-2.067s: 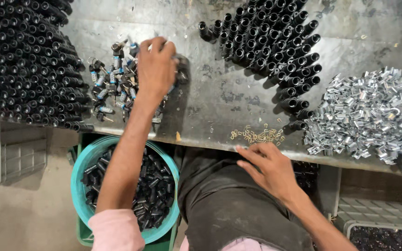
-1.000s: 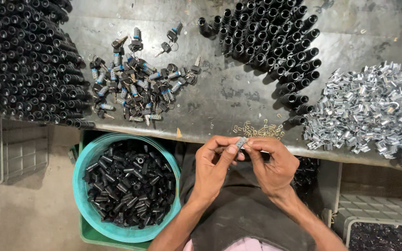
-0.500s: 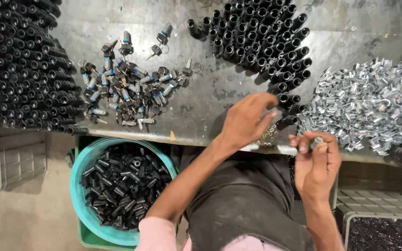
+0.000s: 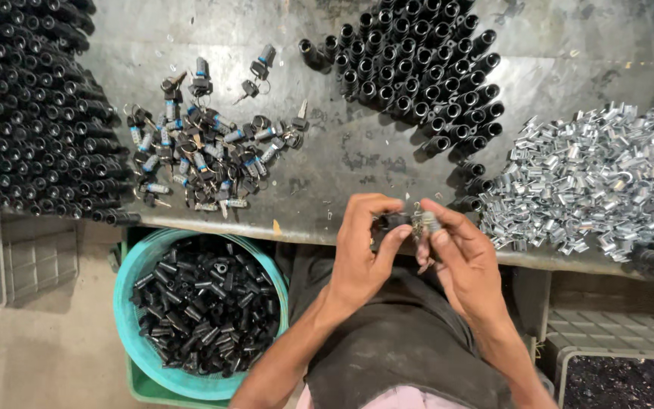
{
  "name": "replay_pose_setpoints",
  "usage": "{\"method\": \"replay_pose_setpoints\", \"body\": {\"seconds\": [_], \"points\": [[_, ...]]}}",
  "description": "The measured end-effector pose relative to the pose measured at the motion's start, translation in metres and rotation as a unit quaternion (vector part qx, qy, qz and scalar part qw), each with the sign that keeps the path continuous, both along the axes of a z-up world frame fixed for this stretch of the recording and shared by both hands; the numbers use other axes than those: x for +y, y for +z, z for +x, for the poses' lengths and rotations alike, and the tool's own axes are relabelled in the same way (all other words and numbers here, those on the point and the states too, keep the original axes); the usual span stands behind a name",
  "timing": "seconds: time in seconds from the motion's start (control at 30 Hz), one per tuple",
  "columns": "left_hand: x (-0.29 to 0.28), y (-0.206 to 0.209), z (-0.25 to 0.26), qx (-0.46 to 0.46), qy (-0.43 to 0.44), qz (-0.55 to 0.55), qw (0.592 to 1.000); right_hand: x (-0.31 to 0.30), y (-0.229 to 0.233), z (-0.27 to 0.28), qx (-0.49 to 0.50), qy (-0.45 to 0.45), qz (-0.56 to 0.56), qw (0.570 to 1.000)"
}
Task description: The person assembles small lock components by hand at a metal workbench. They pick a black cylindrical housing, insert a key cylinder, and secure it with a small metal clip, then place the finished unit into a green bin. The process repeats continuously with parts organized in piles on the table.
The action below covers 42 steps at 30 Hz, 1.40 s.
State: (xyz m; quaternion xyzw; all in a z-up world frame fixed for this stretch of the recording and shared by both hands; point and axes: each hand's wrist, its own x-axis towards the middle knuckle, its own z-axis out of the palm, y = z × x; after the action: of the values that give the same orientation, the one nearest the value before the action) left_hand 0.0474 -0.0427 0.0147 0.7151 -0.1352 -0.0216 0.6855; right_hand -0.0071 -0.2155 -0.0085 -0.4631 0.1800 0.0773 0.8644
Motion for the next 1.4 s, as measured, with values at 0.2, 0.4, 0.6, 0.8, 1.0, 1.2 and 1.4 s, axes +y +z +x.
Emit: {"method": "replay_pose_setpoints", "body": {"seconds": [0.2,0.4,0.6,0.8,1.0,1.2,1.4], "points": [[0.023,0.014,-0.009,0.013,-0.02,0.118,0.993,0.013,-0.01,-0.012,-0.047,0.015,-0.014,0.999],[0.037,0.01,-0.01,0.034,-0.041,0.12,0.991,0.028,0.027,0.001,-0.045,0.129,-0.319,0.938],[0.046,-0.008,-0.006,-0.213,-0.069,0.253,0.941,0.035,0.048,0.013,-0.056,0.165,-0.41,0.895],[0.055,-0.001,0.002,-0.134,-0.139,0.269,0.944,0.046,0.038,0.017,-0.297,0.186,-0.593,0.725],[0.03,0.028,-0.012,-0.186,-0.066,0.309,0.93,0.012,-0.004,0.007,-0.035,0.163,-0.212,0.963],[0.064,0.014,0.008,-0.054,-0.225,0.185,0.955,-0.069,0.011,-0.025,-0.023,0.234,-0.379,0.895],[0.116,-0.042,0.182,-0.174,0.089,0.416,0.888,-0.086,0.069,-0.039,-0.221,0.269,-0.66,0.666]]}}
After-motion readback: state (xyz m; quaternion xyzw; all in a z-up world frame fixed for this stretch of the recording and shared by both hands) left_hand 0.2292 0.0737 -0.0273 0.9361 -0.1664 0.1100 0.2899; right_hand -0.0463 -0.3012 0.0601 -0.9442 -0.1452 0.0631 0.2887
